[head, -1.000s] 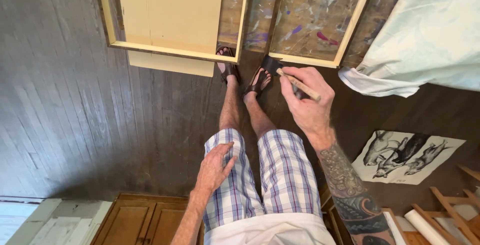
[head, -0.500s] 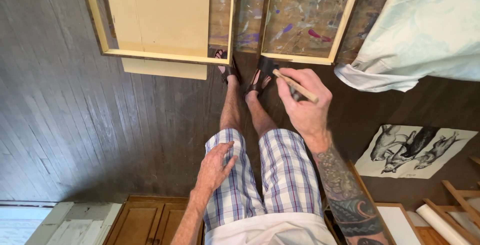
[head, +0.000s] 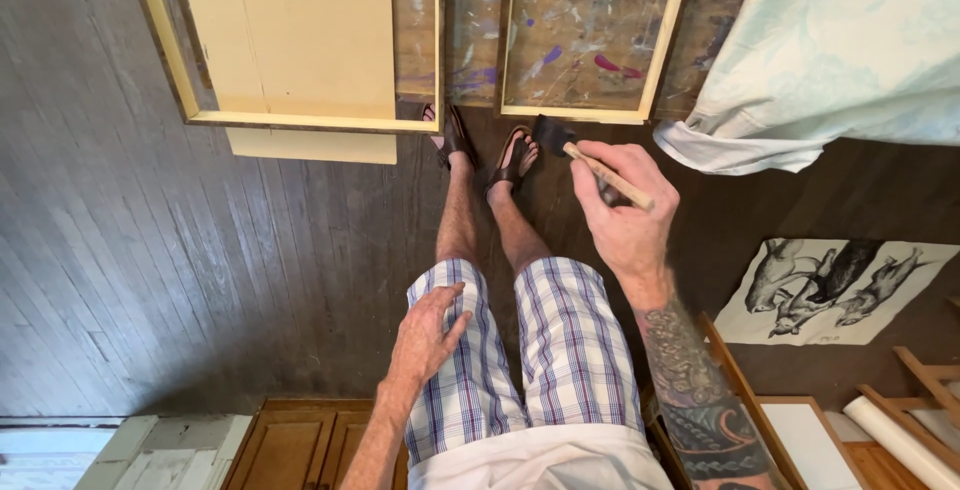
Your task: Staining the edges of wooden frames using a foam brush and a cup of stain
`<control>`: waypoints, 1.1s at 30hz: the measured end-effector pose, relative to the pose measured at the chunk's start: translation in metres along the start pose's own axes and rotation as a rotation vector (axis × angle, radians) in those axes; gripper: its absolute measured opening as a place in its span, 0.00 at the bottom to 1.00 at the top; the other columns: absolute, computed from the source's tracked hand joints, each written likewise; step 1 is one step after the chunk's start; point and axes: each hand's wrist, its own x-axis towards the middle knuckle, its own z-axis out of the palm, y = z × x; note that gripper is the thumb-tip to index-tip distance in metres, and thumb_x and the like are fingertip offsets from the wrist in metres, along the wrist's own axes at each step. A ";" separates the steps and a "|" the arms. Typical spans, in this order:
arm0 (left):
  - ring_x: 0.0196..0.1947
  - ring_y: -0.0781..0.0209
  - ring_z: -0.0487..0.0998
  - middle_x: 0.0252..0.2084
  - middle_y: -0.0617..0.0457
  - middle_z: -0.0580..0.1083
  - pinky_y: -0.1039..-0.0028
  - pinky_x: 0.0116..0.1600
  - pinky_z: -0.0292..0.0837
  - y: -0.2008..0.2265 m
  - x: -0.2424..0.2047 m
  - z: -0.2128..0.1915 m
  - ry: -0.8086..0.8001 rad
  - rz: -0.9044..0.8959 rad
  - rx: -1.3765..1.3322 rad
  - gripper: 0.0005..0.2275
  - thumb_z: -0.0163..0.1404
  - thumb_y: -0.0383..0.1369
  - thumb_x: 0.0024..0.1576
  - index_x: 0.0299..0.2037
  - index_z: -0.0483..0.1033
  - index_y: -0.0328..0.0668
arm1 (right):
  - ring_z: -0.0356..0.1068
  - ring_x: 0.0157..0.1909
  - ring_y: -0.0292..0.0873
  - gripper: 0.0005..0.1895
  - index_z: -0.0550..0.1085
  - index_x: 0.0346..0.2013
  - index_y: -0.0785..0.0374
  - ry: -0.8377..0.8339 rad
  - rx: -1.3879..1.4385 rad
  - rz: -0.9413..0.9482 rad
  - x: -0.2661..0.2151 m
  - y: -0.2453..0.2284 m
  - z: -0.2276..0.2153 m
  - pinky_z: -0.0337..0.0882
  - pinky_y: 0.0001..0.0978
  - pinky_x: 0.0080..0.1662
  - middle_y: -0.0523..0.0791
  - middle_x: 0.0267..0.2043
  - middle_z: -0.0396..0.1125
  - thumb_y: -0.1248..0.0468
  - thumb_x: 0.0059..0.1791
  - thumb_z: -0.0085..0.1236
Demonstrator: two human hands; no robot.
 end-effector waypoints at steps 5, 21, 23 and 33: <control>0.60 0.53 0.76 0.55 0.47 0.77 0.50 0.73 0.59 -0.001 -0.001 0.001 -0.005 -0.006 0.008 0.21 0.51 0.38 0.64 0.67 0.68 0.46 | 0.71 0.33 0.41 0.07 0.82 0.42 0.61 0.045 -0.039 0.060 -0.013 0.036 -0.026 0.69 0.27 0.32 0.49 0.37 0.75 0.69 0.50 0.69; 0.59 0.53 0.78 0.55 0.47 0.77 0.50 0.72 0.61 0.002 0.001 0.001 -0.004 0.005 0.035 0.21 0.51 0.38 0.63 0.66 0.69 0.46 | 0.69 0.37 0.37 0.07 0.81 0.47 0.64 0.142 -0.003 0.182 -0.016 0.054 -0.060 0.73 0.25 0.34 0.50 0.40 0.73 0.69 0.54 0.66; 0.59 0.53 0.78 0.55 0.46 0.77 0.51 0.73 0.60 -0.002 0.002 0.004 -0.007 0.003 0.042 0.21 0.51 0.38 0.63 0.66 0.69 0.46 | 0.69 0.37 0.37 0.07 0.80 0.49 0.66 0.156 0.041 0.207 -0.016 0.050 -0.062 0.75 0.25 0.36 0.50 0.42 0.72 0.71 0.56 0.65; 0.57 0.52 0.79 0.54 0.47 0.77 0.51 0.70 0.65 0.006 0.002 0.002 0.005 0.022 0.037 0.21 0.52 0.37 0.63 0.66 0.70 0.45 | 0.69 0.35 0.34 0.07 0.81 0.46 0.63 0.160 0.031 0.231 -0.021 0.058 -0.057 0.73 0.23 0.33 0.48 0.40 0.73 0.70 0.53 0.67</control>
